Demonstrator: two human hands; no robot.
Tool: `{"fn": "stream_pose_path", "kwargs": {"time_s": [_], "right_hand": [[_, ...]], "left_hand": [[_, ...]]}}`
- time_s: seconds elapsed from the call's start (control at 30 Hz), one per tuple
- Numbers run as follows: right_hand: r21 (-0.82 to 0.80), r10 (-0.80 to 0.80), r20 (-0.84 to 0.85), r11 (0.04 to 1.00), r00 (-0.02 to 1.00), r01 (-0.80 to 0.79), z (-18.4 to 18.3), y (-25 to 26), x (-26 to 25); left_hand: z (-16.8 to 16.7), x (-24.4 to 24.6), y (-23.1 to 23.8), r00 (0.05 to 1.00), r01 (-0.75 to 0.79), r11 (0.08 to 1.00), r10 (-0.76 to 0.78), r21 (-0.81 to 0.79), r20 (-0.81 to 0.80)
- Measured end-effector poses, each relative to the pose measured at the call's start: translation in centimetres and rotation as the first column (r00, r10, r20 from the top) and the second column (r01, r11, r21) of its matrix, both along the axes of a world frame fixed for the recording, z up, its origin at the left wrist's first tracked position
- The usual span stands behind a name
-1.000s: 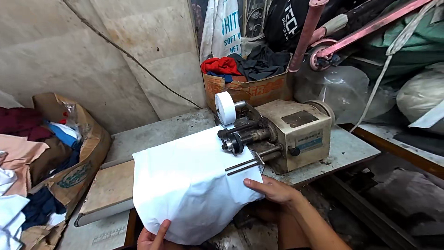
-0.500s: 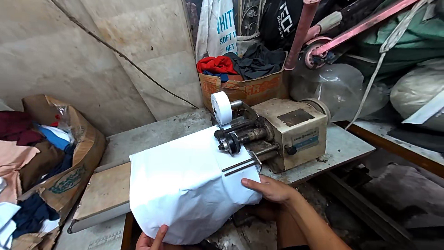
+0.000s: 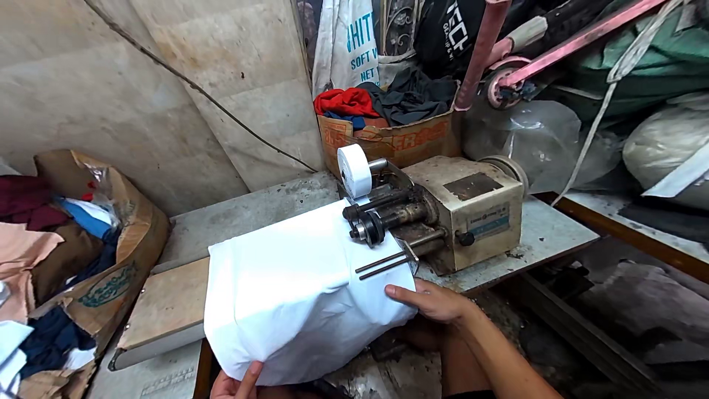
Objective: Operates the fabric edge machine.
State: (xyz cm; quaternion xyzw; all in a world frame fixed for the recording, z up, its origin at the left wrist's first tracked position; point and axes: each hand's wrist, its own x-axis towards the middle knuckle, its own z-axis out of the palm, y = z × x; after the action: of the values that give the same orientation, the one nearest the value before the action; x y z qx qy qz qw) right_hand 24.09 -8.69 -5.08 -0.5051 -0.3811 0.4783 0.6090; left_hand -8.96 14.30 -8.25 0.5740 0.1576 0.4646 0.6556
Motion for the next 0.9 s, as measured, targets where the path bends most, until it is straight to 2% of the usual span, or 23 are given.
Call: {"fn": "stream_pose_path", "kwargs": {"time_s": [0.07,0.17,0.27,0.4,0.5,0.6,0.7,0.8,0.9], "right_hand": [[0.006,0.004,-0.001,1.0,1.0,-0.004,0.04,-0.04,0.04],[0.001,0.007,-0.002,1.0,1.0,-0.007,0.16,-0.06,-0.08],[-0.014,-0.003,0.013,1.0,1.0,0.003,0.18,-0.07,-0.02],[-0.006,-0.007,0.011,1.0,1.0,0.008,0.16,0.01,-0.04],[-0.013,0.0,0.019,1.0,1.0,0.001,0.29,-0.08,-0.03],[-0.016,-0.002,0.024,1.0,1.0,0.002,0.21,0.0,0.01],[-0.014,-0.006,0.022,1.0,1.0,0.007,0.23,-0.04,-0.02],[-0.011,-0.007,0.017,1.0,1.0,0.007,0.38,-0.01,-0.11],[-0.01,-0.01,0.011,1.0,1.0,0.01,0.35,-0.06,-0.09]], "left_hand": [[0.07,-0.02,0.13,1.0,0.017,1.0,-0.017,-0.013,0.026],[0.19,0.01,-0.04,0.999,-0.016,1.0,0.016,-0.004,-0.038],[-0.07,-0.09,0.15,0.999,0.029,0.999,-0.027,-0.031,0.036],[0.01,0.02,0.25,0.999,-0.026,1.0,0.026,0.001,-0.047],[0.13,-0.19,0.38,1.0,-0.001,1.0,0.001,-0.007,0.009],[0.36,0.0,0.21,0.997,-0.053,0.998,0.054,0.022,-0.055],[0.35,-0.08,0.38,1.0,-0.011,1.0,0.012,0.015,-0.014],[0.41,0.02,0.26,0.997,-0.039,0.998,0.042,0.043,-0.064],[0.03,-0.21,0.57,1.0,-0.011,1.0,0.011,0.021,-0.001]]}}
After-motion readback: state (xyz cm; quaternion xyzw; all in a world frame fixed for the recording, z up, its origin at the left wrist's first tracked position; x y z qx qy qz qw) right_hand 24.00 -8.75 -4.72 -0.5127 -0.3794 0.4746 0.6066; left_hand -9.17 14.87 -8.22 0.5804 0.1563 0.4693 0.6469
